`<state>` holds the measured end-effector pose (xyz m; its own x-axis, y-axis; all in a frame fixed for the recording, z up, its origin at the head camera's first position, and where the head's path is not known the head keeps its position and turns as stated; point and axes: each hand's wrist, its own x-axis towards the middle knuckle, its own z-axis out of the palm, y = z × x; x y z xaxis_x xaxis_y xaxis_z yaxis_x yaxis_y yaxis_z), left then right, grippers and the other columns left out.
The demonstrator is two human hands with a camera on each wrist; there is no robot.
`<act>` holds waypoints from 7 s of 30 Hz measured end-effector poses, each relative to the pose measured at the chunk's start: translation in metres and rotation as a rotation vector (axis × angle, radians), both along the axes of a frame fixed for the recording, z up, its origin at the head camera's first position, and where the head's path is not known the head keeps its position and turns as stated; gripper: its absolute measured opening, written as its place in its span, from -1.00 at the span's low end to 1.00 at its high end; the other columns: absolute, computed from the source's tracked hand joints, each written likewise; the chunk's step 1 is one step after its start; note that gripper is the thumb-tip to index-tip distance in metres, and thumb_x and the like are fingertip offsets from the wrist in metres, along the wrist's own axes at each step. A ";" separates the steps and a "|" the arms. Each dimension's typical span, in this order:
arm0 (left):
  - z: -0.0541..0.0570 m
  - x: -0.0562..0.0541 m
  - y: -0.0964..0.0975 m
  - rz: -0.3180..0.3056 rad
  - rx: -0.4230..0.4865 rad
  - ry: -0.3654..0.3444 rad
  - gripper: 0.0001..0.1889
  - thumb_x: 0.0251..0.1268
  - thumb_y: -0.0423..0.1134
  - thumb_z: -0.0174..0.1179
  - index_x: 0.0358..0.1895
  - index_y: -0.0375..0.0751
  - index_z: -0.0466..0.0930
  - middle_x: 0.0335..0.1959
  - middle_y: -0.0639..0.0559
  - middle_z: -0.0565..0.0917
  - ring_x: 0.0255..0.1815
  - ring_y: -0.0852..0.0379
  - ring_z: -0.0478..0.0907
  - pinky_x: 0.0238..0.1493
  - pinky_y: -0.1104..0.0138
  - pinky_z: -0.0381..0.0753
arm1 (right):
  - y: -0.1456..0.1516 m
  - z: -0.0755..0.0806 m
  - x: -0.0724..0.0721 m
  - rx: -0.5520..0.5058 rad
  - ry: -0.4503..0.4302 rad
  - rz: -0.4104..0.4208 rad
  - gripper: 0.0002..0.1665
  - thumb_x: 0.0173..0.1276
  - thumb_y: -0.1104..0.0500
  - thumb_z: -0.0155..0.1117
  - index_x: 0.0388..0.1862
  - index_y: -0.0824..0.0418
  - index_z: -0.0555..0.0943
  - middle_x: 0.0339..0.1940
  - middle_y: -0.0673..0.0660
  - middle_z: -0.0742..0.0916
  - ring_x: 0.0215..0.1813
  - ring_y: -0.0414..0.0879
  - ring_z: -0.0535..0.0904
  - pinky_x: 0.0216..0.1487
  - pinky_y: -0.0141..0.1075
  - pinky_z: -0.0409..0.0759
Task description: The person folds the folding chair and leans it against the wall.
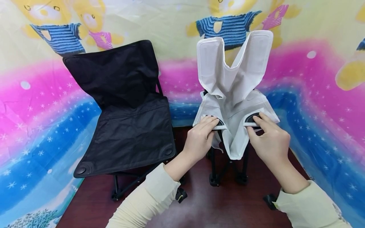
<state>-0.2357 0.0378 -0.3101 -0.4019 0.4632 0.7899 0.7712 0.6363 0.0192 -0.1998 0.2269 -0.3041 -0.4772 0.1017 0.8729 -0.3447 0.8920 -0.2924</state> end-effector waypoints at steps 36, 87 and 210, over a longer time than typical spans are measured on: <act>0.007 -0.001 0.003 -0.033 0.000 0.007 -0.72 -0.01 -0.42 0.14 -0.14 -0.23 0.57 -0.10 0.01 0.57 0.03 0.14 0.41 0.17 0.39 0.12 | -0.019 0.001 -0.008 0.110 0.089 0.088 -0.45 0.12 -0.12 0.04 -0.30 0.35 0.64 -0.22 0.26 0.63 -0.23 0.15 0.56 -0.74 -0.10 0.27; 0.017 -0.006 0.004 -0.003 -0.148 -0.051 -0.71 0.08 -0.32 0.14 -0.07 -0.15 0.56 -0.06 0.07 0.54 0.07 0.20 0.37 0.20 0.41 0.01 | -0.025 -0.003 -0.010 0.048 0.073 0.100 -0.62 -0.08 0.17 0.29 -0.26 0.36 0.63 -0.20 0.23 0.63 -0.19 0.10 0.56 -0.69 -0.11 0.30; -0.173 0.002 -0.013 0.016 0.297 -0.638 -0.64 -0.04 -0.31 0.24 -0.07 -0.24 0.54 -0.11 0.00 0.57 -0.06 0.28 0.45 -0.08 0.54 0.37 | 0.067 -0.313 -0.066 -0.401 -0.285 0.242 -0.39 -0.03 0.25 0.34 0.07 -0.03 0.47 -0.13 -0.01 0.63 -0.18 -0.21 0.57 -0.22 -0.66 0.39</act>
